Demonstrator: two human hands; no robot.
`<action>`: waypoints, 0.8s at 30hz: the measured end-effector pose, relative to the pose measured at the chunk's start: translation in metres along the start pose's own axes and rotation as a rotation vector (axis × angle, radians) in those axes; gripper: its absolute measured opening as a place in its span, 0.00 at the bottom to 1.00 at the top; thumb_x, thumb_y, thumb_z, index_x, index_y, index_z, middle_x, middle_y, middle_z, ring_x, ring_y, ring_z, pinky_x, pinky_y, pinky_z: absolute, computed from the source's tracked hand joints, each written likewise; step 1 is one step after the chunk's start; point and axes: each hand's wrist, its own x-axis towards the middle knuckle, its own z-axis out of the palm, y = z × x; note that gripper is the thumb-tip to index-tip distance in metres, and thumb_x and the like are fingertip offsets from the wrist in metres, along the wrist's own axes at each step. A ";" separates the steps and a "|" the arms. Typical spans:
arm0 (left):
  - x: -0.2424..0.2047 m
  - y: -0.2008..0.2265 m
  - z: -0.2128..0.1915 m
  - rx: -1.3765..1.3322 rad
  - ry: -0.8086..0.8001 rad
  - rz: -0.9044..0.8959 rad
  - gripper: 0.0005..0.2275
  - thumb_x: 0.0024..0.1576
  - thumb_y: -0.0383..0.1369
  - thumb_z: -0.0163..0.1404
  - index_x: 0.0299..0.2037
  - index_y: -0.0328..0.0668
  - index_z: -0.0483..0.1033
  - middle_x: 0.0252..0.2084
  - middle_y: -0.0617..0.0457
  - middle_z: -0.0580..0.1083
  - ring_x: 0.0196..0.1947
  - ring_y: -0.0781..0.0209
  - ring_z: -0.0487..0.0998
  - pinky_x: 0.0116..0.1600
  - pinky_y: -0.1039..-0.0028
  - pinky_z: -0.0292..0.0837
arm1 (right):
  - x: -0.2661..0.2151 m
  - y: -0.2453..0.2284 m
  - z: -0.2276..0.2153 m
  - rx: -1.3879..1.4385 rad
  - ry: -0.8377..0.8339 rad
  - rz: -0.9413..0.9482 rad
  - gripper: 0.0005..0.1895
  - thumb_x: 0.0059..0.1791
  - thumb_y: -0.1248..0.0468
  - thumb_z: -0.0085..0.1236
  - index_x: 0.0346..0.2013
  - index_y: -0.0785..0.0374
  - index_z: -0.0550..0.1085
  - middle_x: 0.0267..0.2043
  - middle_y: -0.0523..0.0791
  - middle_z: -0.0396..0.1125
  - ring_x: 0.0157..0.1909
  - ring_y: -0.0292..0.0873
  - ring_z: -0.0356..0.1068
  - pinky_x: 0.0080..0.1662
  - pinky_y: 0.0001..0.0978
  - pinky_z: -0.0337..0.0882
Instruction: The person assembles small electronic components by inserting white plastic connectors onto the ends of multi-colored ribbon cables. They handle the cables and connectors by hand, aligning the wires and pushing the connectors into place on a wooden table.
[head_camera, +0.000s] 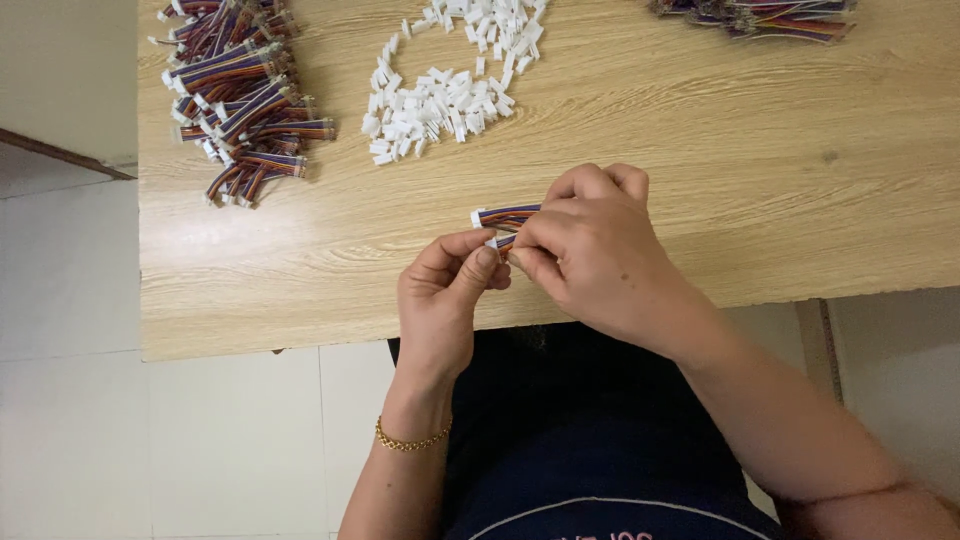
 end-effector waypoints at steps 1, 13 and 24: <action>0.000 0.000 0.000 0.001 0.001 0.001 0.06 0.55 0.25 0.53 0.42 0.35 0.76 0.29 0.48 0.75 0.27 0.62 0.74 0.37 0.77 0.73 | -0.001 0.001 0.001 0.001 0.001 -0.001 0.09 0.47 0.58 0.56 0.21 0.49 0.71 0.22 0.33 0.66 0.41 0.41 0.63 0.46 0.46 0.49; -0.002 -0.012 0.003 -0.019 -0.018 -0.023 0.06 0.55 0.26 0.54 0.40 0.33 0.76 0.29 0.48 0.76 0.26 0.62 0.74 0.37 0.76 0.74 | -0.010 0.010 0.013 0.074 -0.019 0.020 0.06 0.44 0.58 0.56 0.22 0.48 0.72 0.28 0.36 0.65 0.42 0.39 0.64 0.46 0.45 0.50; 0.049 -0.022 -0.003 0.625 0.187 -0.149 0.12 0.54 0.32 0.53 0.47 0.44 0.78 0.34 0.54 0.77 0.33 0.71 0.73 0.42 0.82 0.68 | -0.014 0.066 0.017 0.273 0.131 0.053 0.06 0.48 0.62 0.55 0.37 0.57 0.76 0.46 0.44 0.68 0.48 0.47 0.66 0.50 0.43 0.60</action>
